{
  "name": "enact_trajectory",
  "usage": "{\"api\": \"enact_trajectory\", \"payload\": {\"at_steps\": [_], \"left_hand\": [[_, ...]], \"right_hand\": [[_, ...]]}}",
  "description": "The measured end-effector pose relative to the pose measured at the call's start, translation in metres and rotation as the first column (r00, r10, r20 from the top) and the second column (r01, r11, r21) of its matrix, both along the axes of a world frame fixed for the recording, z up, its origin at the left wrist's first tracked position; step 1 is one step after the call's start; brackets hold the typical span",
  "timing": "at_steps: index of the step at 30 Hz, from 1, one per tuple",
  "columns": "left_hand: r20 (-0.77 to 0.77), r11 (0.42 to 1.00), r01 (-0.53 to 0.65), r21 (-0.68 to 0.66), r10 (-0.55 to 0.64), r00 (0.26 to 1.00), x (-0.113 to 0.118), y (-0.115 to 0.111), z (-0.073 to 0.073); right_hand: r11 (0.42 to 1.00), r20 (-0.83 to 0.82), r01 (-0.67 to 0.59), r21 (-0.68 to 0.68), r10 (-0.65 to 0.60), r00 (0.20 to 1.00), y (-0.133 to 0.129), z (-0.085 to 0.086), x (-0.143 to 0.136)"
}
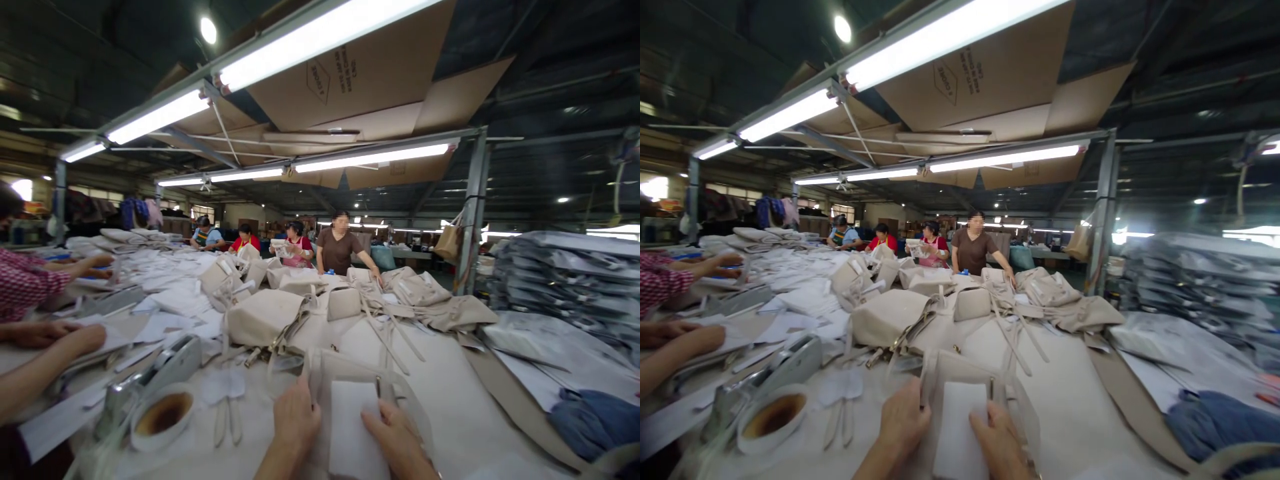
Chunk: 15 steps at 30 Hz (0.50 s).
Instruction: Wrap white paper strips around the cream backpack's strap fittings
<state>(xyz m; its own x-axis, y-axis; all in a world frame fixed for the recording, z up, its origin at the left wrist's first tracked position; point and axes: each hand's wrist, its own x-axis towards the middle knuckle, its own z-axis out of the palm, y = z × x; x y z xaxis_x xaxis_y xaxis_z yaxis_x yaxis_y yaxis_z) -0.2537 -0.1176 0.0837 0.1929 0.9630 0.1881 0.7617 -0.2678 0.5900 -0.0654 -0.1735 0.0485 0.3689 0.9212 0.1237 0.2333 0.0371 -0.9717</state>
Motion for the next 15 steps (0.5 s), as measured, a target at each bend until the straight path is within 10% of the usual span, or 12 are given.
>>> {"api": "enact_trajectory", "payload": {"at_steps": [7, 15], "left_hand": [[0.507, 0.916, 0.252, -0.313, -0.063, 0.860, -0.018, 0.023, 0.019], [0.621, 0.954, 0.215, -0.209, -0.040, 0.783, -0.017, 0.021, -0.005]], "right_hand": [[0.986, -0.307, -0.167, -0.028, 0.150, 0.940, 0.011, 0.005, -0.040], [0.939, -0.510, -0.337, 0.068, 0.323, 0.797, 0.042, 0.003, -0.076]]}}
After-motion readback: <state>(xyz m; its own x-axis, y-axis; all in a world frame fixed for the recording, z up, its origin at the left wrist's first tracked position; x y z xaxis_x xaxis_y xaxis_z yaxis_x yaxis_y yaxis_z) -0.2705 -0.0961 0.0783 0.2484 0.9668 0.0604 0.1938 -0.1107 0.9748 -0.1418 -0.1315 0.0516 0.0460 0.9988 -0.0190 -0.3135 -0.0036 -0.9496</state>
